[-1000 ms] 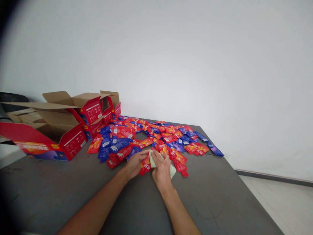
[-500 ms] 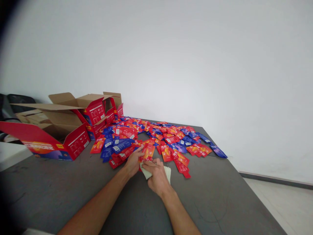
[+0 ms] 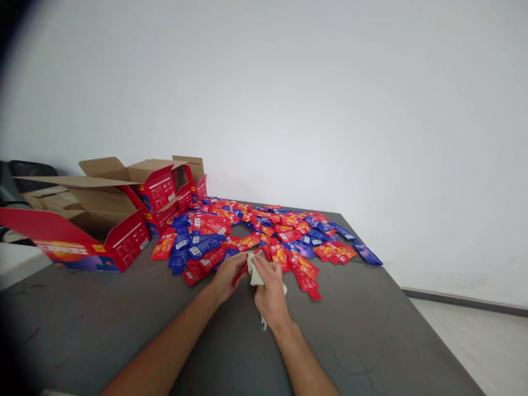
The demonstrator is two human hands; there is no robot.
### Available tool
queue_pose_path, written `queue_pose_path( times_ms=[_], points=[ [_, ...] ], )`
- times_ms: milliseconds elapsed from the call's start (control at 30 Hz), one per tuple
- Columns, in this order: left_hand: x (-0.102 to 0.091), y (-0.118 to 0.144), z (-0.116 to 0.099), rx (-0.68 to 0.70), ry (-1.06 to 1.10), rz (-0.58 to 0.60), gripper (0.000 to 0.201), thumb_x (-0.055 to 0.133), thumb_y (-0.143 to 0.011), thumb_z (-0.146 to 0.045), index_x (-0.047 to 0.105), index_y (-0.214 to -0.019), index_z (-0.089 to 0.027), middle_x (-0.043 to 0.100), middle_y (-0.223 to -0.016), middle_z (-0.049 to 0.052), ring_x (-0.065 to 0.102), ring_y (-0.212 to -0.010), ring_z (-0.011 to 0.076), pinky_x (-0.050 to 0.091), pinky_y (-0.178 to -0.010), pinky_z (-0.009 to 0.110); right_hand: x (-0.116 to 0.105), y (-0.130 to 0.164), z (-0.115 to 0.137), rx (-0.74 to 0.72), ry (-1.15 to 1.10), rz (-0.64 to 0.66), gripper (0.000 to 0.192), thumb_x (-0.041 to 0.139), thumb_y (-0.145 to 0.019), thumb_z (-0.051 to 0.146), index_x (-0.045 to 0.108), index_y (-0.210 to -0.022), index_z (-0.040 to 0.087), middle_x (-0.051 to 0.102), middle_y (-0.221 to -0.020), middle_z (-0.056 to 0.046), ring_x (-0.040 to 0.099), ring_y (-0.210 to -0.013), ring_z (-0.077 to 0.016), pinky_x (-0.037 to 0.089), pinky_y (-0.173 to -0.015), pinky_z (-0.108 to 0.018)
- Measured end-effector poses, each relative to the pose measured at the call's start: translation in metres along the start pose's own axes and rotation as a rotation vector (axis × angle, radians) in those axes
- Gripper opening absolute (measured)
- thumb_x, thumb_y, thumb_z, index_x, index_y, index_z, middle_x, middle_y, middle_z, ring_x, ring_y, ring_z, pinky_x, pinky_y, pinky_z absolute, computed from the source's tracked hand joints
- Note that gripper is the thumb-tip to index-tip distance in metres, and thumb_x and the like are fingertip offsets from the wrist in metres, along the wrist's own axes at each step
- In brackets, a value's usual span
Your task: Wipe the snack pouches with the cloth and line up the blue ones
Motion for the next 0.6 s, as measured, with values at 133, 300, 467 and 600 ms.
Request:
queue_pose_path(
  times_ms=[133, 300, 467, 600],
  points=[
    [0.018, 0.009, 0.0, -0.1, 0.159, 0.114, 0.035, 0.055, -0.091, -0.042, 0.069, -0.099, -0.011, 0.074, -0.086, 0.011, 0.07, -0.078, 0.0201, 0.055, -0.07, 0.028, 0.016, 0.005, 0.002, -0.087, 0.056, 0.13, 0.077, 0.041, -0.072, -0.006, 0.057, -0.137, 0.033, 0.058, -0.14, -0.001, 0.053, -0.11, -0.0232, 0.046, -0.095, -0.044],
    [0.027, 0.014, -0.001, -0.1, 0.203, 0.216, 0.038, 0.049, -0.095, -0.041, 0.067, -0.107, -0.011, 0.074, -0.091, 0.011, 0.071, -0.087, 0.0221, 0.055, -0.081, 0.032, 0.011, 0.004, -0.006, -0.09, 0.163, 0.089, 0.081, 0.041, -0.068, -0.006, 0.057, -0.137, 0.033, 0.059, -0.139, -0.001, 0.053, -0.108, -0.0235, 0.043, -0.095, -0.046],
    [0.029, 0.01, 0.007, -0.1, 0.198, 0.288, 0.034, 0.044, -0.097, -0.035, 0.067, -0.11, -0.013, 0.074, -0.101, 0.01, 0.069, -0.099, 0.0213, 0.054, -0.087, 0.032, -0.014, 0.0, -0.022, 0.03, 0.27, -0.125, 0.079, 0.04, -0.068, -0.004, 0.055, -0.139, 0.029, 0.057, -0.141, -0.004, 0.051, -0.111, -0.0257, 0.041, -0.096, -0.049],
    [0.025, 0.008, 0.006, -0.125, 0.2, 0.224, 0.029, 0.049, -0.093, -0.033, 0.068, -0.101, -0.012, 0.074, -0.094, 0.01, 0.071, -0.09, 0.0212, 0.056, -0.083, 0.032, -0.003, 0.001, -0.013, -0.021, 0.261, 0.042, 0.083, 0.041, -0.065, -0.006, 0.057, -0.137, 0.031, 0.059, -0.138, -0.002, 0.051, -0.111, -0.0253, 0.04, -0.095, -0.047]
  ],
)
Point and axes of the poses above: each hand's wrist, its own y-axis away from the middle knuckle, its own x-axis out of the palm, z = x × y, the point moved 4 cm from there along -y, towards the middle knuckle
